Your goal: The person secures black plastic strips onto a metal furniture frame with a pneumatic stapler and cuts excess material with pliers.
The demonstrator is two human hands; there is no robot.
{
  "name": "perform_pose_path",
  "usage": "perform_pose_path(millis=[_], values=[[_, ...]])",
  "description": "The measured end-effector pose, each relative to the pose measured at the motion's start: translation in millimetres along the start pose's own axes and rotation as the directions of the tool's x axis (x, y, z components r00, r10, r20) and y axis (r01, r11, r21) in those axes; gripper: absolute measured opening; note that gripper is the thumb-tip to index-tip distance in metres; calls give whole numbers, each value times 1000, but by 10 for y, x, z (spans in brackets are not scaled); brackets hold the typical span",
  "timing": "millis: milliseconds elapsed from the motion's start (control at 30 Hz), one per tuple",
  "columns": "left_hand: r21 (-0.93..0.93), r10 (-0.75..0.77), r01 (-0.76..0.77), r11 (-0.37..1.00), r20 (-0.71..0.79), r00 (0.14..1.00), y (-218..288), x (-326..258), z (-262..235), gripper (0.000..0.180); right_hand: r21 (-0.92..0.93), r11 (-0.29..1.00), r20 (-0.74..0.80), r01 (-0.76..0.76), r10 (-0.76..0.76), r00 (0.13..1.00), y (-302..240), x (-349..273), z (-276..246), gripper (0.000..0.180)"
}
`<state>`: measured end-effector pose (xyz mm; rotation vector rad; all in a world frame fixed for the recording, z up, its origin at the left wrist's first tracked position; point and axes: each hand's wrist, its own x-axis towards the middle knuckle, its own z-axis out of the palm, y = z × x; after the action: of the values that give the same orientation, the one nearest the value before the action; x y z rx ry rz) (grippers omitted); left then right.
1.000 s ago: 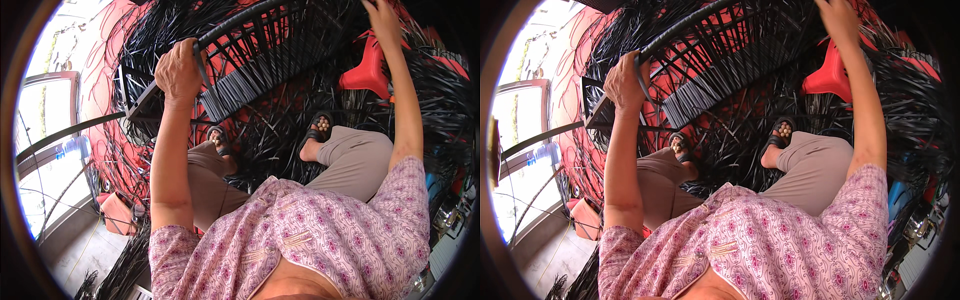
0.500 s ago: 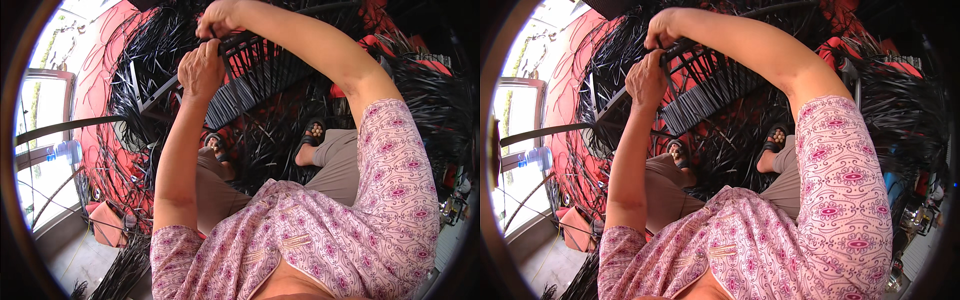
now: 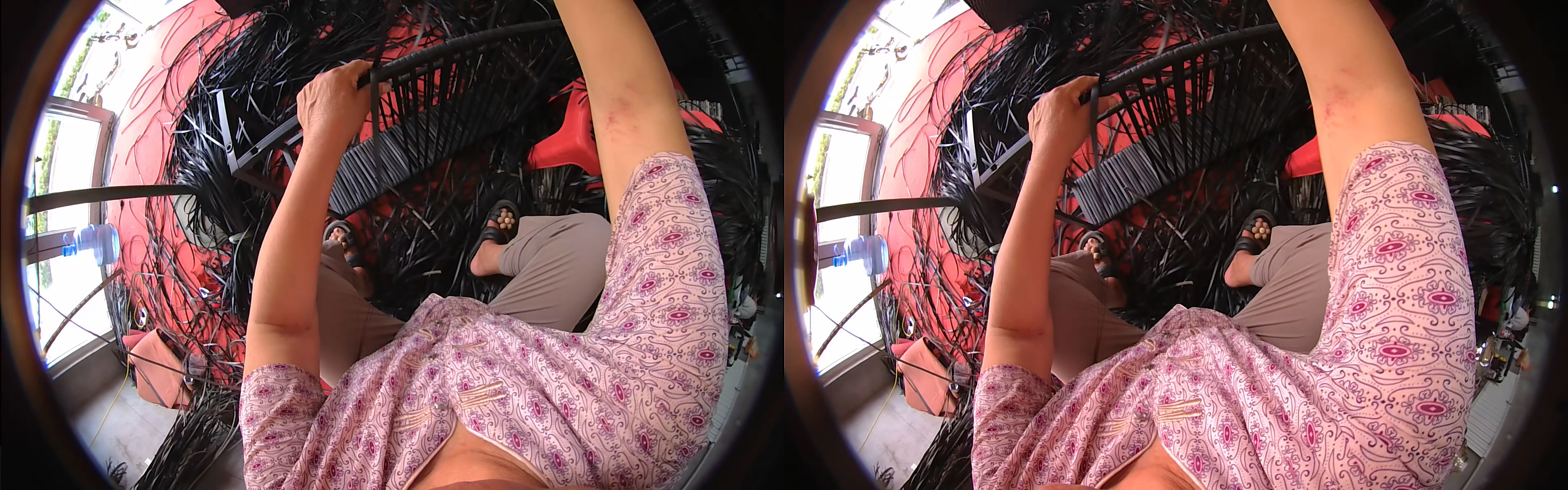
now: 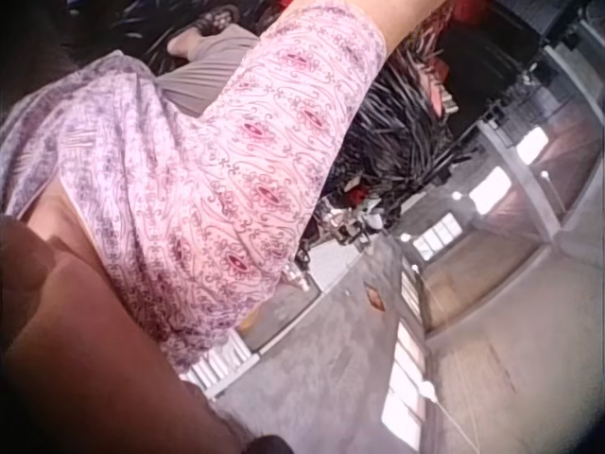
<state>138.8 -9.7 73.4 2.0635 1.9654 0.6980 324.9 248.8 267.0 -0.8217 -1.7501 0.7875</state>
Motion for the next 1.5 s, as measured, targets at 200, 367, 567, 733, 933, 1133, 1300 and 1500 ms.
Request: perform_pose_path(millis=[200,367,567,733,933,1133,1300,1500], values=[[-16,97,-99,995,-98,990,-69,31,104,46,-935,246,152,255,-372,916,176,-992,212,44],[60,79,-73,996,-111,991,-182,4,102,38,-323,885,223,-335,415,882,-77,-2486,958,49],[52,123,-117,992,-125,985,-197,83,147,34,374,711,279,-596,526,803,75,-3119,1351,23],[60,87,-82,995,-94,992,-281,195,157,40,575,466,303,-673,643,704,223,-3347,1449,15],[92,146,-137,986,-111,983,-345,324,138,42,654,430,290,-622,617,731,605,-3512,1499,17],[138,164,-145,980,-144,976,-404,475,172,42,663,371,260,-650,700,665,809,-3682,1547,17],[103,105,-93,990,-115,988,-543,758,116,43,776,299,295,-555,605,739,658,-3444,1486,16],[40,93,-87,995,-174,980,-573,889,98,37,855,181,311,-485,570,760,459,-3148,1342,19]])
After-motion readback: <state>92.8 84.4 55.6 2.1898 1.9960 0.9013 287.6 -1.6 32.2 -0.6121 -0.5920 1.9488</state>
